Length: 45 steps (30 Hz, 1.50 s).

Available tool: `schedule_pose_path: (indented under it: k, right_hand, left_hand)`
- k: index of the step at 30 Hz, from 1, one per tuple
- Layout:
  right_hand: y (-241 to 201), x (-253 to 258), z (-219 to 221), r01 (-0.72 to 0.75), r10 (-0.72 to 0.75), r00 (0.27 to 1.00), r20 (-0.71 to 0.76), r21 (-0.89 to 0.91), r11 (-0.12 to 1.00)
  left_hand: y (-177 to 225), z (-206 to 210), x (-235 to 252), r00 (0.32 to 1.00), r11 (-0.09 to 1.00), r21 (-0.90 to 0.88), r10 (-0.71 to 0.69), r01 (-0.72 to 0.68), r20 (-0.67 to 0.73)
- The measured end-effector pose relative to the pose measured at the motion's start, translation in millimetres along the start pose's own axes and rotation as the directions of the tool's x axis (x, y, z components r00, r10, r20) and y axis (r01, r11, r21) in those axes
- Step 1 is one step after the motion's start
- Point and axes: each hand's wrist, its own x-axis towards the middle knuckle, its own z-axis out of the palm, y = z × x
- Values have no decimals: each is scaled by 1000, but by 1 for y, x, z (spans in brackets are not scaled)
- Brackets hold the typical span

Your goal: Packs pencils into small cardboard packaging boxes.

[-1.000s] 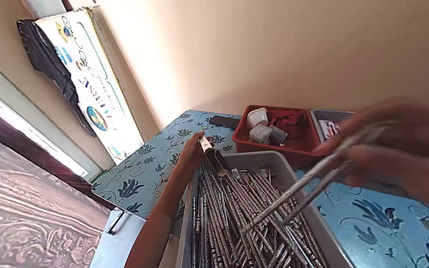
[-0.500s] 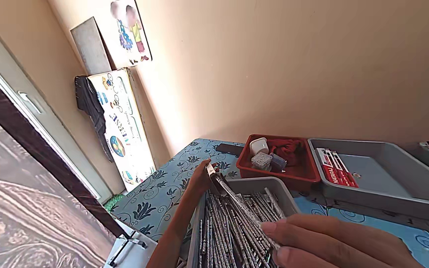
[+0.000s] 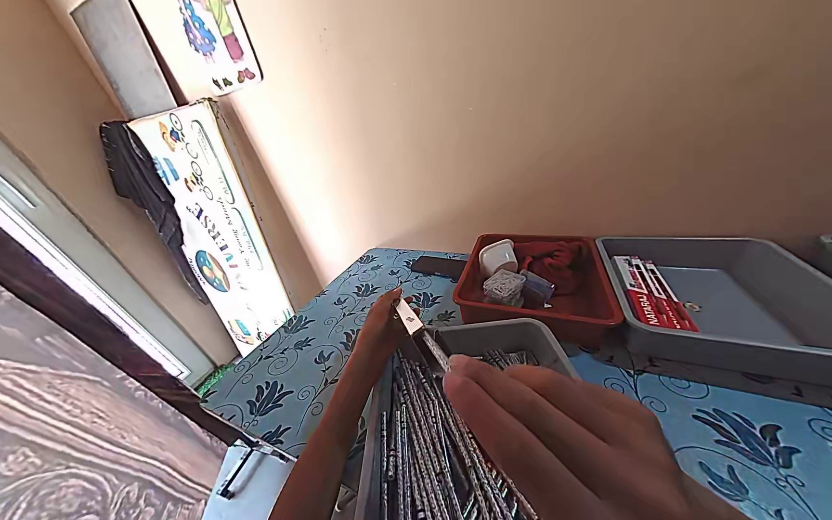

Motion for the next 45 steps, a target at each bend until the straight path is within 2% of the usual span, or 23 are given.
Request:
schedule_pose_path:
  k: [4,8,14,19,24,26,30,32,34,35,37,40,42,45]
  right_hand:
    - [17,-3,20,55,-54,998,-35,27,998]
    - [28,-7,34,111,-111,994,20,0,994]
    - [26,-14,39,77,-79,994,72,27,997]
    - [10,-16,32,-62,59,957,284,-1,998]
    - [5,-10,37,-202,211,856,471,-70,977]
    - [3,-7,38,-240,235,837,493,-54,969]
    - [-5,0,20,-334,269,861,431,81,939]
    - [-10,8,-4,-424,290,793,537,143,894]
    - [-15,19,-27,-528,291,689,664,185,829]
    - [-17,21,-32,-574,304,676,672,220,789]
    - [-20,18,-31,-613,344,749,566,396,684]
    - [-15,-1,-14,-495,373,868,328,634,594]
    - [-11,-16,-7,-472,381,878,290,655,589]
    - [-5,-28,-14,-528,371,849,377,639,560]
  left_hand:
    - [3,2,-3,1000,1000,11,-8,9,-22]
    - [-1,-2,0,1000,1000,9,5,-5,2]
    - [-1,-3,1,1000,1000,23,-11,10,16]
    - [-3,-4,2,1000,1000,-1,-17,17,7]
    - [-3,-5,1,1000,1000,-15,-13,13,15]
    - [-3,-6,1,1000,1000,-25,-7,7,28]
    - [-4,-8,7,999,998,-46,-30,31,26]
    - [-8,-15,17,997,997,-75,-24,29,68]
    - [-11,-20,23,994,997,-75,-18,26,110]
    - [-10,-18,20,993,997,-70,-11,19,116]
    - [-8,-15,12,992,997,-73,1,8,128]
    - [-6,-15,10,991,997,-83,2,9,135]
    - [-7,-15,12,993,997,-80,8,1,119]
    - [-9,-16,11,993,998,-60,25,-18,118]
